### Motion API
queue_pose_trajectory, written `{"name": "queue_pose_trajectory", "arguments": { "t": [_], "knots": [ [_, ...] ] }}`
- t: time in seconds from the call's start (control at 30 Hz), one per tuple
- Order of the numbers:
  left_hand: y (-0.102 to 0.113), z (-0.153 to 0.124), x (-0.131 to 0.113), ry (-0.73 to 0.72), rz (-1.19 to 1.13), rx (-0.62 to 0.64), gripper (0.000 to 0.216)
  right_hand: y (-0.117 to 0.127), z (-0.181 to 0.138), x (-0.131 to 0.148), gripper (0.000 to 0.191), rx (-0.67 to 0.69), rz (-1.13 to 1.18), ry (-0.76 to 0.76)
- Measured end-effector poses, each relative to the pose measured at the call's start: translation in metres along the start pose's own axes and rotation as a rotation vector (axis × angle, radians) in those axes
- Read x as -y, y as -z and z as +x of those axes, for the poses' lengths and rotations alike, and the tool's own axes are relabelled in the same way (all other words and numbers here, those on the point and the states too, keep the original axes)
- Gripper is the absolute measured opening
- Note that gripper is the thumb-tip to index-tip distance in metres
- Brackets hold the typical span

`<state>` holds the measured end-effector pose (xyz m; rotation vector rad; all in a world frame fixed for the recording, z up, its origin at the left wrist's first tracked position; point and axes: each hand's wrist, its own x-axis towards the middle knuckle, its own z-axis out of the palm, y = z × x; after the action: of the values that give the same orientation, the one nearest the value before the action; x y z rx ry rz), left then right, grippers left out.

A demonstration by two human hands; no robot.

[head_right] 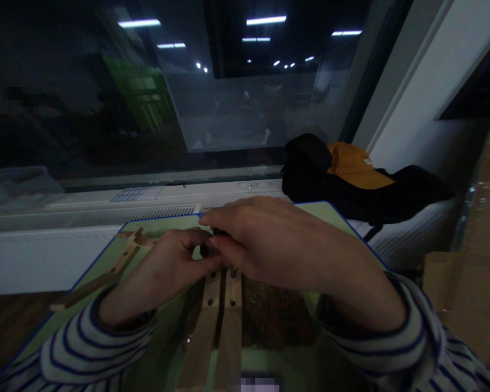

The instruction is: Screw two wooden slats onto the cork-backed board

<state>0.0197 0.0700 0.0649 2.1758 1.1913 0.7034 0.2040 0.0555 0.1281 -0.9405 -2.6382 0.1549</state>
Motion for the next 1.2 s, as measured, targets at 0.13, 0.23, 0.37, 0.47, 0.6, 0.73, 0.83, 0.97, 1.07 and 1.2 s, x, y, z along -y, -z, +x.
{"name": "queue_pose_trajectory", "arguments": {
  "t": [0.13,0.23,0.37,0.47,0.6,0.73,0.83,0.97,1.07,1.2],
  "knots": [
    [0.0009,0.0012,0.0011,0.001,-0.033,0.037,0.023,0.0000,-0.0004,-0.0001,0.018,0.010,0.000,-0.005],
    [0.0010,0.0014,0.0021,0.014,-0.057,0.070,0.025,-0.0011,0.0000,-0.0015,0.016,0.011,-0.001,-0.005],
    [0.0016,0.0008,0.0020,0.023,-0.084,0.083,0.025,-0.0019,0.0007,-0.0018,0.016,0.008,-0.013,-0.009],
    [0.0032,0.0007,0.0009,0.012,-0.091,0.102,0.024,-0.0021,0.0014,-0.0005,0.016,0.009,-0.021,-0.023],
    [0.0031,0.0009,0.0015,-0.002,-0.092,0.119,0.026,-0.0023,0.0019,0.0003,0.018,0.018,-0.018,-0.026],
    [0.0003,0.0001,0.0035,-0.007,-0.014,0.064,0.027,-0.0025,0.0014,-0.0012,0.018,0.017,-0.034,-0.021],
    [-0.0006,-0.0011,0.0027,-0.011,0.062,-0.006,0.025,-0.0030,0.0009,-0.0018,0.017,0.011,-0.039,-0.023],
    [0.0003,-0.0013,-0.0004,0.000,0.045,-0.011,0.024,-0.0031,-0.0004,-0.0012,0.019,-0.031,-0.021,0.007],
    [0.0014,-0.0004,-0.0008,0.001,0.009,0.023,0.024,-0.0018,-0.0018,-0.0007,0.020,-0.026,-0.008,0.022],
    [0.0020,0.0003,0.0016,0.011,-0.034,0.065,0.026,-0.0002,-0.0024,-0.0003,0.015,0.007,0.002,0.008]
  ]
}}
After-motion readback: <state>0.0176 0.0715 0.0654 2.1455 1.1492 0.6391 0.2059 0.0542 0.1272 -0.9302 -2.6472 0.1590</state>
